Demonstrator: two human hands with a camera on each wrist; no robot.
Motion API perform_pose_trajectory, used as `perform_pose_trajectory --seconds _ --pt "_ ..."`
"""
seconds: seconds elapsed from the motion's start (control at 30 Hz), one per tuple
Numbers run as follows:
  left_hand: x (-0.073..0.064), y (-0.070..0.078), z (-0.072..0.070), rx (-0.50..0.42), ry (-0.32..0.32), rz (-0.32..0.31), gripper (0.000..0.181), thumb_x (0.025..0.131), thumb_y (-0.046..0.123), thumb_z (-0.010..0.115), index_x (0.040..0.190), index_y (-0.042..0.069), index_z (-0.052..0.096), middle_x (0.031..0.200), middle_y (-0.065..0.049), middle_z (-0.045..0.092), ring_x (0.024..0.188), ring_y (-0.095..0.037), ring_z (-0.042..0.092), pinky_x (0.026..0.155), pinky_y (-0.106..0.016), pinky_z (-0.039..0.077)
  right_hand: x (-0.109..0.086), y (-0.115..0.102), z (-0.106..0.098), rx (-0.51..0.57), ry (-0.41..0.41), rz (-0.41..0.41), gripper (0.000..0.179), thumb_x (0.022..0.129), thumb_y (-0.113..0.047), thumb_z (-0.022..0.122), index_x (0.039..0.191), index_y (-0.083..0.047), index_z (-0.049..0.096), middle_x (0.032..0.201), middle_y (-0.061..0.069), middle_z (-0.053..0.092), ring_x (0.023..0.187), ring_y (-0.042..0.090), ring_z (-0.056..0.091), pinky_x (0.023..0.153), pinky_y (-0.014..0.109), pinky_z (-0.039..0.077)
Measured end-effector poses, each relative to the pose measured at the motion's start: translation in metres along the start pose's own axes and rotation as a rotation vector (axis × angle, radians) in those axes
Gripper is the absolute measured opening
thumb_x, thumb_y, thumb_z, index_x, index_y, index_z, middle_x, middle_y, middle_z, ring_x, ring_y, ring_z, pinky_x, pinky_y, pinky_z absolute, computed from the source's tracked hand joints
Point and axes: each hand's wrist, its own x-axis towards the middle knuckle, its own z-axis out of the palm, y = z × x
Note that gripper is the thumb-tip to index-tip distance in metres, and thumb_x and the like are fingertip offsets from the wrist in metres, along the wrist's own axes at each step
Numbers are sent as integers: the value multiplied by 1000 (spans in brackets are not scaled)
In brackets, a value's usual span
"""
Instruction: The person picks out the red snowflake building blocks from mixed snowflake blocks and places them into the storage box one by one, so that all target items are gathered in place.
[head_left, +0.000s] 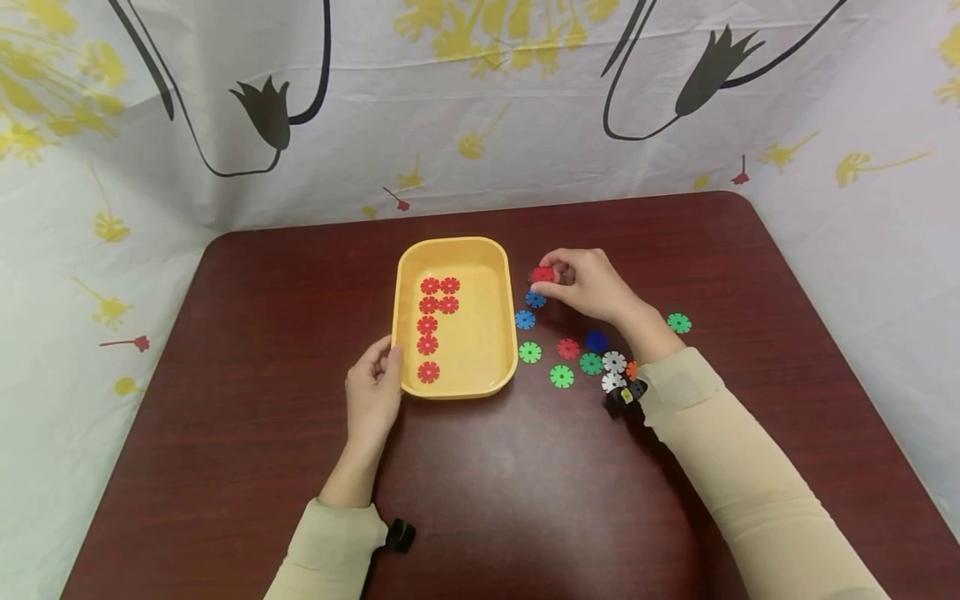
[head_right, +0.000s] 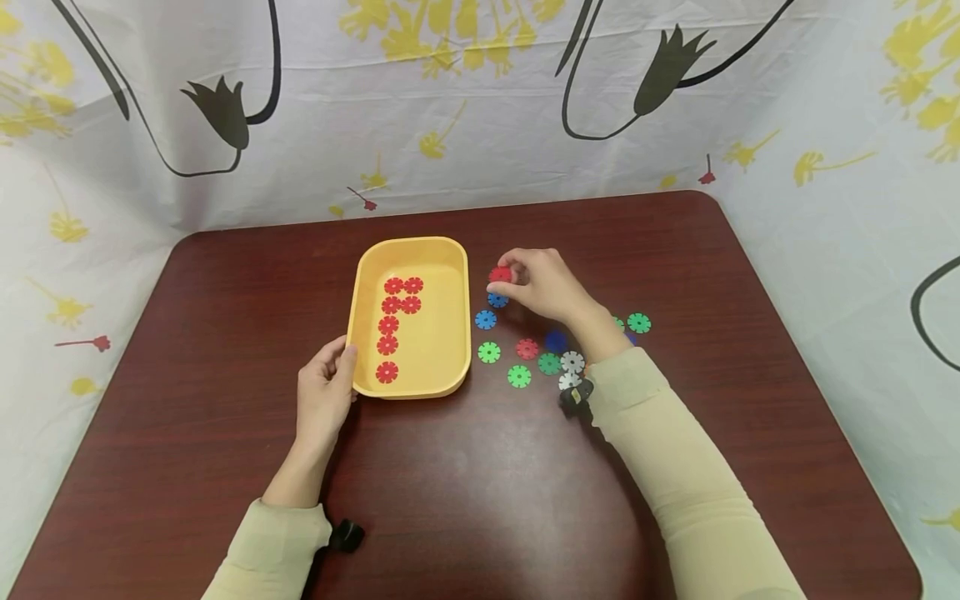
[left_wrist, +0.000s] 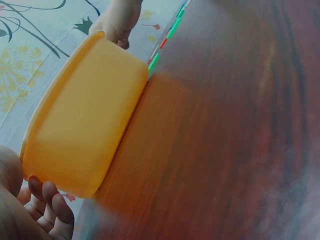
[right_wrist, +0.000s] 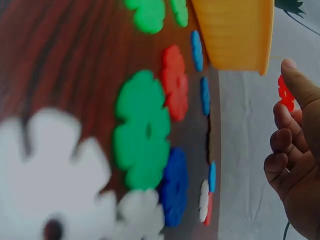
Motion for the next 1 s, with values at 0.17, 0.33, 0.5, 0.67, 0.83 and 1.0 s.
perform_pose_trajectory --seconds 0.17,0.33,0.5,0.67,0.83,1.0 --pt "0 0 0 -2 3 2 33 102 27 63 126 6 69 68 -3 53 53 -8 42 47 -19 34 7 -9 5 3 8 -28 34 88 -28 81 111 -5 71 86 5 64 72 18 57 66 34 50" --pt "0 -1 0 0 8 6 32 102 26 63 126 6 70 68 -3 52 53 -8 41 47 -19 33 14 -18 11 19 -2 -60 34 87 -28 82 110 -4 70 85 5 64 72 18 57 66 34 50" --pt "0 0 0 -7 3 2 31 102 26 63 126 7 70 67 -3 52 53 -8 41 46 -19 33 18 -26 16 36 -3 -75 34 87 -27 82 110 -4 71 86 4 64 71 16 57 66 33 50" --pt "0 -1 0 -7 0 5 31 102 27 63 125 8 70 67 -3 52 52 -7 41 46 -19 32 21 -34 20 46 -9 -104 35 88 -26 82 111 -2 70 84 4 64 69 17 55 65 32 49" --pt "1 -1 0 -3 -1 14 32 102 28 62 125 7 70 66 -3 52 52 -8 41 46 -19 32 25 -40 25 47 -22 -125 37 87 -27 82 112 -2 70 82 5 62 67 17 54 62 30 47" --pt "1 -1 0 -5 0 12 32 102 27 63 126 7 69 67 -3 52 52 -8 42 46 -19 33 28 -45 31 58 -36 -141 37 87 -27 82 111 -2 70 79 5 60 65 17 52 60 31 46"
